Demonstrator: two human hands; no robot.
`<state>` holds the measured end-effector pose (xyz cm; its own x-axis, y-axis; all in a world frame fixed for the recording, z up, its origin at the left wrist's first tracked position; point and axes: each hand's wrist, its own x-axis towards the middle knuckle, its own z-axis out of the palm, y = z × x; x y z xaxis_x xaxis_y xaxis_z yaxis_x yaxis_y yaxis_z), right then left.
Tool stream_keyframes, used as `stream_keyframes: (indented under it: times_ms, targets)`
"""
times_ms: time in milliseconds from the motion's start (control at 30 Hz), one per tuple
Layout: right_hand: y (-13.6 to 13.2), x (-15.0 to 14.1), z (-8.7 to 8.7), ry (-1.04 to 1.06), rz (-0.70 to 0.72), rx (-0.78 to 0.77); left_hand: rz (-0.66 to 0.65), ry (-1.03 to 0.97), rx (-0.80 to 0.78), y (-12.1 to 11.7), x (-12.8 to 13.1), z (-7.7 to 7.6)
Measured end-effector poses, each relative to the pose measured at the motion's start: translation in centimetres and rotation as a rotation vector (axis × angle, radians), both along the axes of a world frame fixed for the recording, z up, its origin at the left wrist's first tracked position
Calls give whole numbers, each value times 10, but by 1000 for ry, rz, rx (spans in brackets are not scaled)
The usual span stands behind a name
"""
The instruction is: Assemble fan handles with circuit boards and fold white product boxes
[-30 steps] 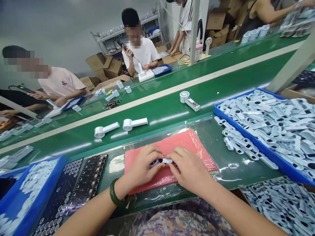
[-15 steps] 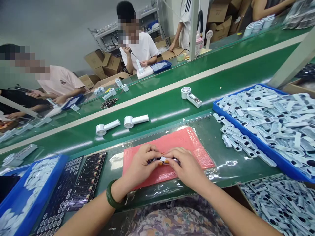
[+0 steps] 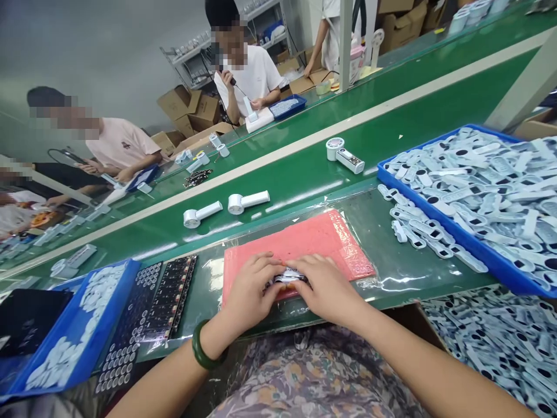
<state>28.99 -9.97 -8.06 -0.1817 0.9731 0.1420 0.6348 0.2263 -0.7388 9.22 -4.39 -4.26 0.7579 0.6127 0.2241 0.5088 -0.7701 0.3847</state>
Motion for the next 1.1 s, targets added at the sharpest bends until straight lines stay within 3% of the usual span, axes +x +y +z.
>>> stream_keyframes:
  times_ms: [500, 867, 1033, 1100]
  targets:
    - [-1, -4, 4, -34, 2, 20, 45, -24, -133, 0, 4, 7]
    - [0, -12, 1, -8, -73, 20, 58, 21, -98, 2, 7, 6]
    - [-10, -3, -1, 93, -72, 122, -10, 167, 118, -2, 1, 9]
    - [-20, 15, -3, 84, -175, 214, -37, 243, 235, 5, -1, 10]
